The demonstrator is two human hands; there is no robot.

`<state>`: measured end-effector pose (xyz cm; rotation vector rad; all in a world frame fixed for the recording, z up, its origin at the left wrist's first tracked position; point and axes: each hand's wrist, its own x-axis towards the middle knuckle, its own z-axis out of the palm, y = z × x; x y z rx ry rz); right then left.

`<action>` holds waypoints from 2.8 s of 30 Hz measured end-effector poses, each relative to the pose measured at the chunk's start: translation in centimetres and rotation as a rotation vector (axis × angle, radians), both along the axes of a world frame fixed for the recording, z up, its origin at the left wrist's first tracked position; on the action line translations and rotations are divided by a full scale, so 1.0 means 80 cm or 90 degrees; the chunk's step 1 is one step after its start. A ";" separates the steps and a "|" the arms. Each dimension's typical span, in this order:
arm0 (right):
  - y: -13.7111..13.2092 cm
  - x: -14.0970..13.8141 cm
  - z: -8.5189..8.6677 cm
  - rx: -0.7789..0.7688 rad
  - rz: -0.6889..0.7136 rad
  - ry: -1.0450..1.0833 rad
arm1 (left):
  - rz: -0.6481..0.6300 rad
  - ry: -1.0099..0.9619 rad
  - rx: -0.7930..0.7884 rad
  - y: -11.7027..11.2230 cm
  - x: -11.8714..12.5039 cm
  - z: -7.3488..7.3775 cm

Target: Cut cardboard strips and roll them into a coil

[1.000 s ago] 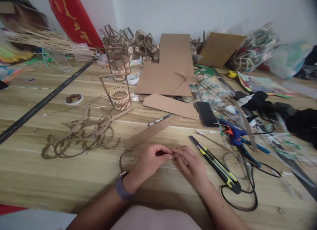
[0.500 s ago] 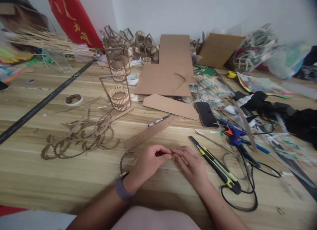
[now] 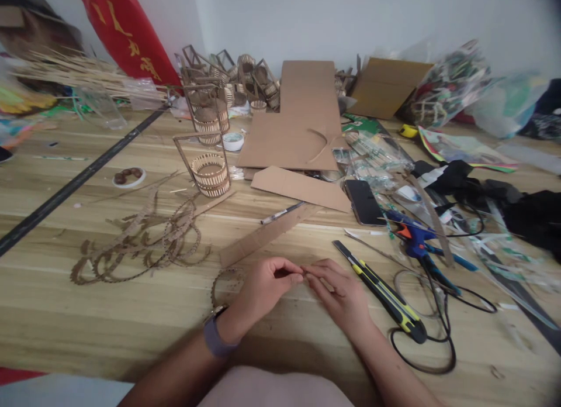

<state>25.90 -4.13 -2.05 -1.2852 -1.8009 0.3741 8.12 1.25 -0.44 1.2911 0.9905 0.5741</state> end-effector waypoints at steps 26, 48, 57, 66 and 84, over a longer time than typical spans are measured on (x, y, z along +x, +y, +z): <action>-0.001 -0.004 -0.005 0.010 -0.025 0.018 | -0.051 0.019 0.142 -0.004 -0.001 0.005; -0.003 -0.004 0.001 -0.018 -0.017 0.049 | -0.034 -0.024 0.095 -0.008 -0.002 0.003; -0.001 -0.005 0.004 0.014 0.012 0.067 | -0.046 -0.045 0.010 -0.003 -0.003 0.005; -0.002 -0.005 0.002 0.032 0.038 0.046 | -0.057 -0.022 -0.025 0.003 -0.005 0.005; 0.000 -0.003 0.002 0.015 0.090 0.031 | -0.102 0.001 -0.006 0.003 -0.008 0.010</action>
